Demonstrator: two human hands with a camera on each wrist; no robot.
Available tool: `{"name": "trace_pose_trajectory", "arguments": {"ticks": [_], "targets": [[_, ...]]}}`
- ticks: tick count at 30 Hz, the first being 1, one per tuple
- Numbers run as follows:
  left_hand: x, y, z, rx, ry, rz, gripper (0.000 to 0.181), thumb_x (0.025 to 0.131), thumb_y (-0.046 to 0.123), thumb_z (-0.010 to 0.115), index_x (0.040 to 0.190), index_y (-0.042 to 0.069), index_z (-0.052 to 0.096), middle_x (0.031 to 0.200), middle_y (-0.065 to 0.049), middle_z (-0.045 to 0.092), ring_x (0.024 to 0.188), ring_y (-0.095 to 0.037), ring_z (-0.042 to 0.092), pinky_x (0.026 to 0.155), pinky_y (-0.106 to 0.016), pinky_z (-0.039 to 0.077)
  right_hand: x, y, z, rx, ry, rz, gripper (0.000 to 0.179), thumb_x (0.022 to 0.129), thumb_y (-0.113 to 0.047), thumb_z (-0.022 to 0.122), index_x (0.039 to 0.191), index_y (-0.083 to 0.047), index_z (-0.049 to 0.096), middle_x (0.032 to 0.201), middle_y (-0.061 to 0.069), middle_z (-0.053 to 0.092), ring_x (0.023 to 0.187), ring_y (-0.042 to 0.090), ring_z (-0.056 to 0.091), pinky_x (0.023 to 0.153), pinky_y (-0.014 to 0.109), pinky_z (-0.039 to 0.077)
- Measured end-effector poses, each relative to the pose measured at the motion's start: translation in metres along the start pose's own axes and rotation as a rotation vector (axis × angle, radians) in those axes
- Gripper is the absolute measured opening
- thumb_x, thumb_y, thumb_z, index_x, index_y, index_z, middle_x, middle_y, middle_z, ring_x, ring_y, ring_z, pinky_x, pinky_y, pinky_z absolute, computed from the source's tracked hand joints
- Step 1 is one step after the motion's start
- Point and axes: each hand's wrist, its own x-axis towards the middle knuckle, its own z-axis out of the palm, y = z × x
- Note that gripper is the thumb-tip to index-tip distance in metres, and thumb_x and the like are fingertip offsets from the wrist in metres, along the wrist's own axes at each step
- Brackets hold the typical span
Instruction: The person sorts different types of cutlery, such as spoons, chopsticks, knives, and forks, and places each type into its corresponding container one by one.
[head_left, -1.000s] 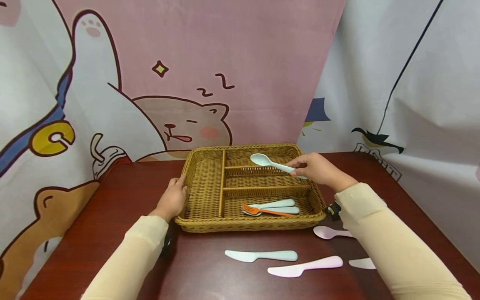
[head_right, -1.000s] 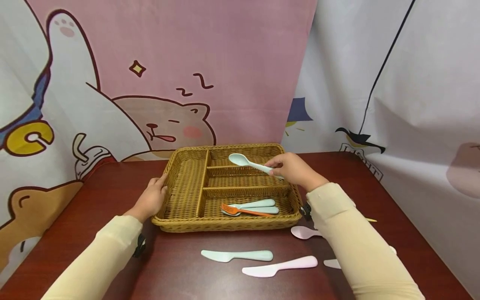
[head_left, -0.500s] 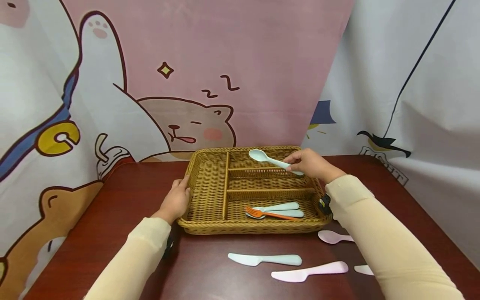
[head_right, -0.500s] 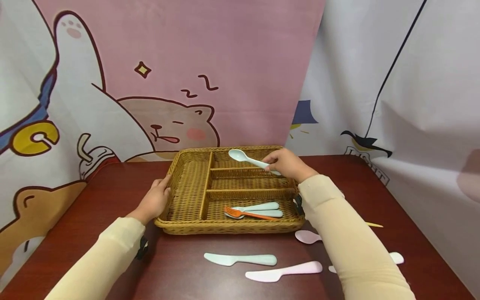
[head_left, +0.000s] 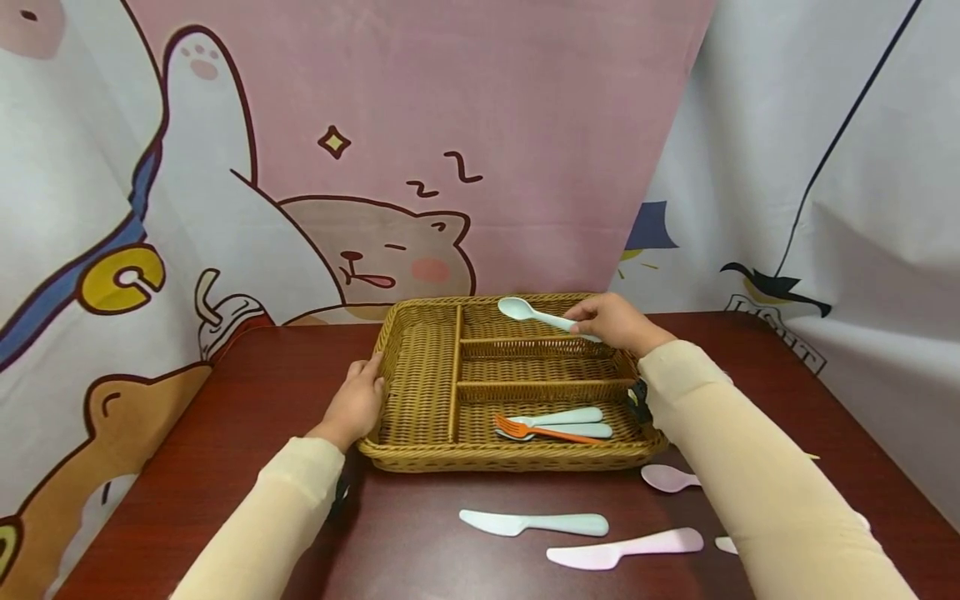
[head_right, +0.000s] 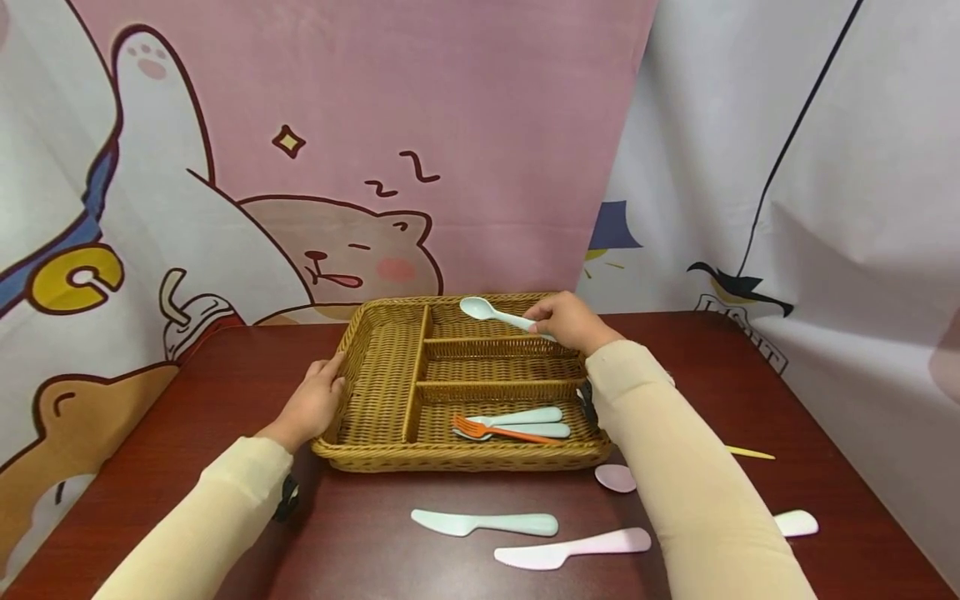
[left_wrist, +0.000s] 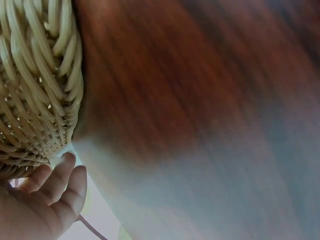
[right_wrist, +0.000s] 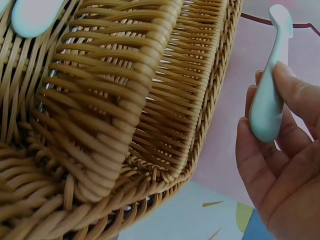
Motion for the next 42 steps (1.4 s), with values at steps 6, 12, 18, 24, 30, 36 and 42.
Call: {"name": "trace_pose_trajectory", "arguments": {"ticks": [6,12,18,24,30,36,42], "targets": [[0.001,-0.001,0.001,0.012,0.005,0.001,0.053,0.107,0.019,0.031,0.156,0.007,0.014,0.147,-0.023,0.025,0.124,-0.04,0.048,0.099,-0.052,0.042,0.008,-0.002,0.004,0.002,0.0,-0.002,0.029,0.094,-0.009,0.062,0.121,0.003,0.065,0.122,0.022,0.062,0.11,0.038,0.058,0.089,0.049,0.049],[0.001,0.0,0.001,0.01,0.008,0.0,0.053,0.107,0.019,0.031,0.156,0.008,0.014,0.147,-0.023,0.025,0.124,-0.039,0.048,0.099,-0.052,0.042,0.015,-0.002,0.009,-0.019,-0.006,0.025,0.029,0.095,-0.007,0.061,0.121,0.003,0.065,0.127,0.023,0.058,0.115,0.039,0.055,0.09,0.049,0.049],[0.001,0.002,0.001,0.007,0.011,-0.001,0.053,0.107,0.019,0.031,0.156,0.008,0.014,0.148,-0.023,0.026,0.123,-0.039,0.049,0.098,-0.052,0.043,0.024,0.0,0.016,-0.053,0.01,0.03,0.028,0.095,-0.006,0.061,0.12,0.003,0.066,0.126,0.023,0.059,0.112,0.038,0.057,0.09,0.048,0.05],[0.0,0.004,0.0,0.009,0.015,-0.002,0.052,0.107,0.018,0.032,0.156,0.007,0.015,0.149,-0.023,0.025,0.126,-0.039,0.046,0.101,-0.052,0.041,0.03,0.002,0.021,-0.109,0.032,0.032,0.027,0.095,-0.009,0.062,0.118,0.001,0.068,0.121,0.021,0.063,0.109,0.037,0.059,0.09,0.049,0.049],[0.0,0.004,-0.001,0.005,0.016,-0.011,0.052,0.107,0.018,0.032,0.156,0.008,0.016,0.148,-0.022,0.025,0.127,-0.039,0.046,0.101,-0.052,0.041,0.032,-0.003,0.026,-0.091,-0.003,0.05,0.028,0.096,-0.008,0.058,0.123,0.001,0.065,0.122,0.02,0.063,0.113,0.037,0.058,0.092,0.05,0.048],[0.001,0.003,-0.001,0.01,0.013,-0.008,0.052,0.107,0.018,0.031,0.156,0.008,0.015,0.148,-0.022,0.025,0.125,-0.038,0.047,0.1,-0.052,0.042,0.034,-0.005,0.032,-0.108,-0.008,0.081,0.028,0.098,-0.01,0.056,0.123,-0.001,0.066,0.12,0.018,0.065,0.111,0.035,0.06,0.091,0.049,0.049],[0.001,0.002,0.0,0.003,0.011,-0.012,0.053,0.107,0.018,0.031,0.156,0.009,0.015,0.149,-0.022,0.024,0.126,-0.039,0.047,0.1,-0.052,0.041,0.035,-0.006,0.035,-0.128,0.001,0.114,0.028,0.099,-0.011,0.055,0.124,-0.003,0.065,0.12,0.017,0.065,0.108,0.033,0.061,0.087,0.047,0.05]]}}
